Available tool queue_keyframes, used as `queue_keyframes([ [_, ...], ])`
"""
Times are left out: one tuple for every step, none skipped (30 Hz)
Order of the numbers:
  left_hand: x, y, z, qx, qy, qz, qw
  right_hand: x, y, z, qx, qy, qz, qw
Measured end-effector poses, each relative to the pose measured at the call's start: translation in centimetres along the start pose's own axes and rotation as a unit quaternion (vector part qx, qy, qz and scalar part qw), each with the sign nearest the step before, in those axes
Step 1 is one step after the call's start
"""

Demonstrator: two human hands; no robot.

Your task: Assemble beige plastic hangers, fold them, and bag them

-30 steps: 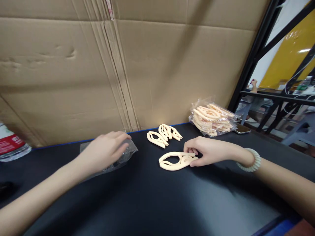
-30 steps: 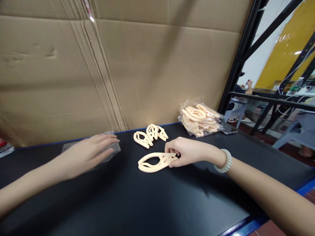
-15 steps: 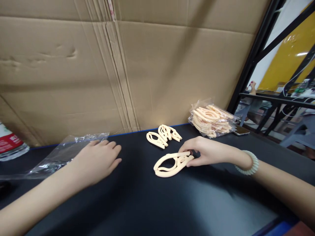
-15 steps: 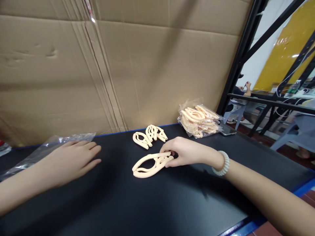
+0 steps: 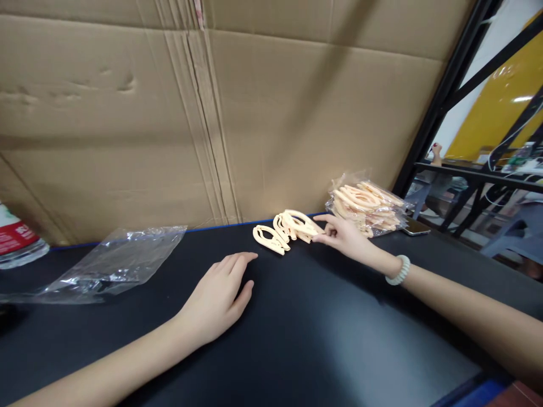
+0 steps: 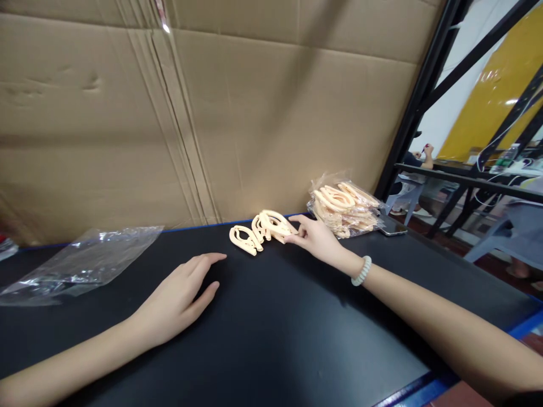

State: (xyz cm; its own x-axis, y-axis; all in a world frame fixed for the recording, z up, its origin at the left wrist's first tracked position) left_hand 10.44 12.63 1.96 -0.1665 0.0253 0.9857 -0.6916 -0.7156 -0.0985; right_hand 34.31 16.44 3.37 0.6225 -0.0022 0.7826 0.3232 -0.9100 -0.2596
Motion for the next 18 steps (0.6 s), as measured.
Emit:
queue_keyframes([
  [0.1, 0.0, 0.1, -0.003, 0.000, 0.000, 1.000, -0.9, -0.2, 0.2, 0.007, -0.035, -0.024, 0.999],
  [0.1, 0.0, 0.1, -0.005, 0.002, 0.001, 1.000, -1.7, -0.3, 0.1, 0.019, -0.068, -0.042, 0.997],
  [0.1, 0.0, 0.2, -0.006, 0.003, 0.000, 1.000, -2.3, -0.4, -0.1, 0.034, -0.094, -0.054, 0.994],
  [0.1, 0.1, 0.2, -0.008, 0.004, 0.001, 1.000, -2.6, -0.3, -0.4, 0.045, -0.105, -0.057, 0.992],
  [0.1, 0.1, 0.2, -0.009, 0.004, 0.001, 1.000, -2.7, -0.2, -0.6, 0.050, -0.101, -0.052, 0.992],
  [0.0, 0.1, 0.2, -0.011, 0.004, 0.000, 1.000, -2.6, -0.1, -0.7, 0.048, -0.087, -0.040, 0.994],
  [0.0, 0.2, 0.1, -0.013, 0.005, -0.001, 1.000, -2.5, 0.0, -0.7, 0.042, -0.070, -0.024, 0.996],
  [-0.1, 0.2, 0.1, -0.015, 0.005, -0.002, 1.000, -2.3, 0.0, -0.7, 0.035, -0.054, -0.009, 0.998],
  [-0.1, 0.2, 0.1, -0.016, 0.006, -0.003, 1.000, -2.2, 0.1, -0.7, 0.030, -0.040, 0.003, 0.999],
  [-0.2, 0.2, 0.2, -0.018, 0.006, -0.004, 1.000, -2.1, 0.1, -0.6, 0.026, -0.028, 0.013, 0.999],
  [-0.2, 0.2, 0.2, -0.020, 0.006, -0.005, 1.000, -2.1, 0.0, -0.5, 0.022, -0.018, 0.018, 0.999],
  [-0.1, 0.2, 0.2, -0.022, 0.005, -0.004, 1.000, -2.1, -0.1, -0.4, 0.020, -0.010, 0.020, 1.000],
  [-0.1, 0.3, 0.3, -0.023, 0.005, -0.003, 1.000, -2.2, -0.2, -0.4, 0.018, -0.003, 0.019, 1.000],
  [-0.1, 0.3, 0.3, -0.025, 0.004, -0.001, 1.000, -2.3, -0.3, -0.4, 0.016, 0.001, 0.015, 1.000],
  [0.0, 0.3, 0.4, -0.027, 0.004, 0.000, 1.000, -2.4, -0.4, -0.4, 0.014, 0.006, 0.012, 1.000],
  [0.0, 0.3, 0.4, -0.029, 0.005, 0.002, 1.000, -2.4, -0.5, -0.6, 0.014, 0.013, 0.011, 1.000],
  [0.0, 0.4, 0.4, -0.031, 0.005, 0.004, 0.999, -2.4, -0.6, -0.8, 0.013, 0.024, 0.015, 1.000],
  [0.1, 0.4, 0.4, -0.032, 0.005, 0.005, 0.999, -2.3, -0.7, -1.1, 0.011, 0.040, 0.019, 0.999],
])
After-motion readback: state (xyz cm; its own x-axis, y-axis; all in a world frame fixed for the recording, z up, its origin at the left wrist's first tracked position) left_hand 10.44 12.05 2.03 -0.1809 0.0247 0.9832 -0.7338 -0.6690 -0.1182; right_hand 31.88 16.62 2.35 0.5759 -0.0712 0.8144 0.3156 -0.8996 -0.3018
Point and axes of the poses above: each hand's wrist, its own y-axis away from the middle knuckle, its own x-axis out of the back of the hand, z = x × y, the point moved 10 cm from there along -y, towards the middle knuckle, and after that the axes turned 13 degrees about -z, right-handed, at the moved point
